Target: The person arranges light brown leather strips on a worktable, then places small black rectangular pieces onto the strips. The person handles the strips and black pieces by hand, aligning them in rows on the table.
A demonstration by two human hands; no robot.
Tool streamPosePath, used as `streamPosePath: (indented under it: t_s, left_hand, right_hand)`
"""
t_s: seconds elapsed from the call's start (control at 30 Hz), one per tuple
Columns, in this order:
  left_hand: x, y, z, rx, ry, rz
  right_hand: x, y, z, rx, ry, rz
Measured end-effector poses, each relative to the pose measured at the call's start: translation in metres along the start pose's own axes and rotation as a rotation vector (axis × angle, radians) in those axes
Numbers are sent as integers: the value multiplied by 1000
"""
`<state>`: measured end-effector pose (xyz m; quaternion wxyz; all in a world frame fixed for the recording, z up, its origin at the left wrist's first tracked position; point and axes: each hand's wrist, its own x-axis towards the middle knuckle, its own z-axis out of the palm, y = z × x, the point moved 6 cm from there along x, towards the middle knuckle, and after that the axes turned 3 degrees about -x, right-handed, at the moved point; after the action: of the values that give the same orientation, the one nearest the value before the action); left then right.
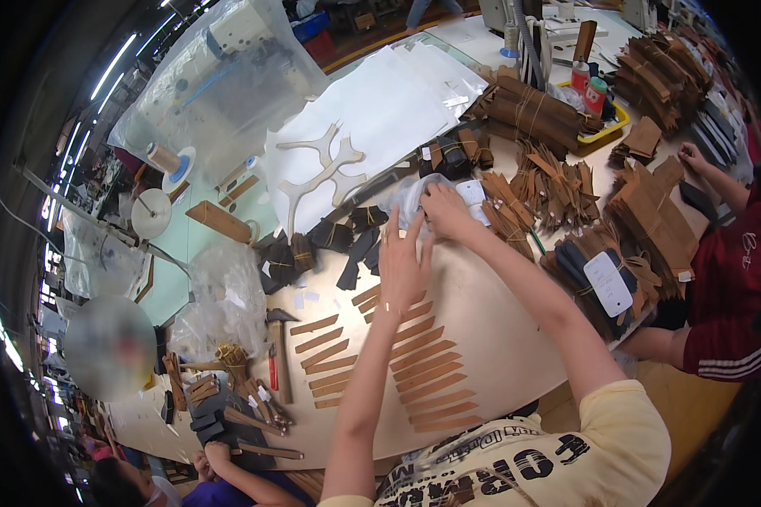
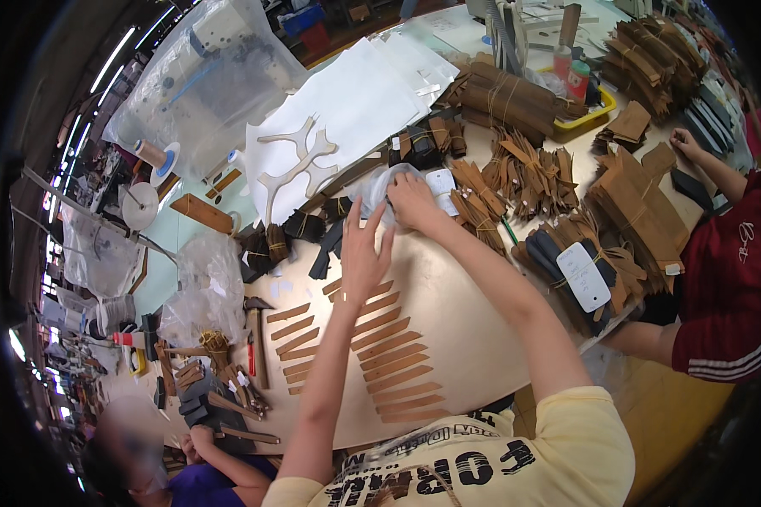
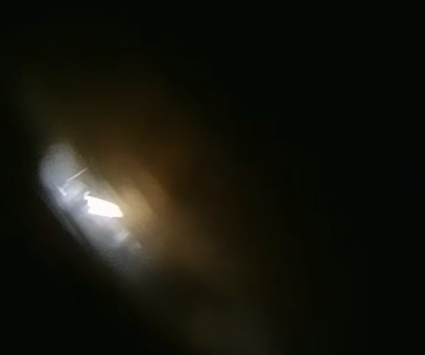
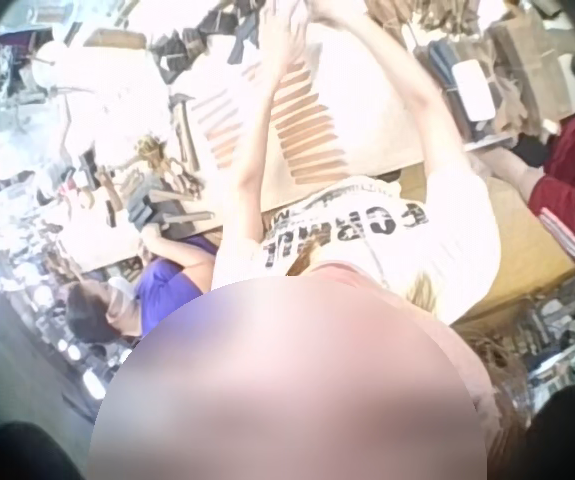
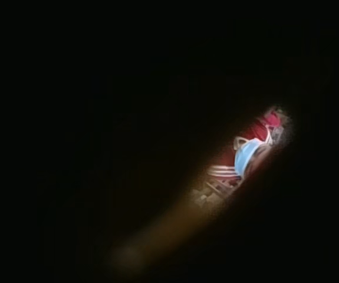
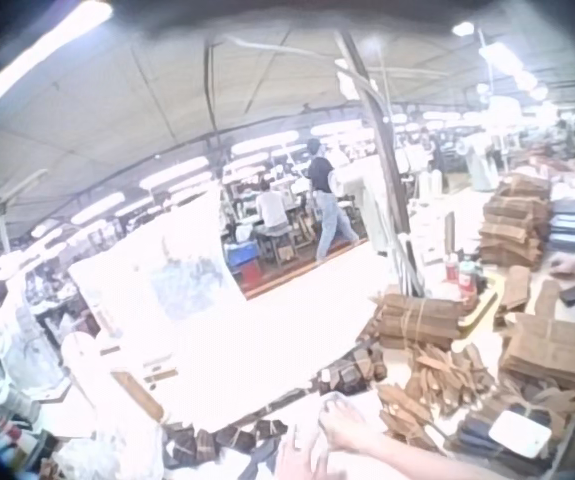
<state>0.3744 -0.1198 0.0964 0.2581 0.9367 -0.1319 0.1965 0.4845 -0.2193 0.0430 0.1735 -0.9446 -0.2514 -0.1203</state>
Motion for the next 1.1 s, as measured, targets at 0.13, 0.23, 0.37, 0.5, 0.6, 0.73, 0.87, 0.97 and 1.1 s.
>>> streamPosePath:
  t_s: [0.13,0.23,0.37,0.5,0.6,0.73,0.87,0.97,1.1]
  left_hand:
    - [22,-48,22,319,-217,-71]
    - [18,-59,20,349,-173,-45]
    - [16,-54,21,228,-150,-5]
    - [11,-40,22,64,-185,14]
    - [16,-38,18,-79,-138,75]
    - [28,-49,25,23,-8,139]
    - [43,-69,36,-318,68,95]
    - [45,-84,51,-382,16,-4]
    - [64,-107,76,-314,-136,43]
  right_hand:
    - [-8,3,3,146,-51,106]
    - [-11,6,-4,250,-54,165]
    - [-14,9,-7,197,12,166]
    - [-8,4,18,233,-101,165]
    - [2,9,25,298,-3,298]
    - [2,4,18,128,66,271]
    - [-3,4,23,142,-27,293]
    - [0,-2,18,137,99,239]
    - [9,-2,9,154,220,242]
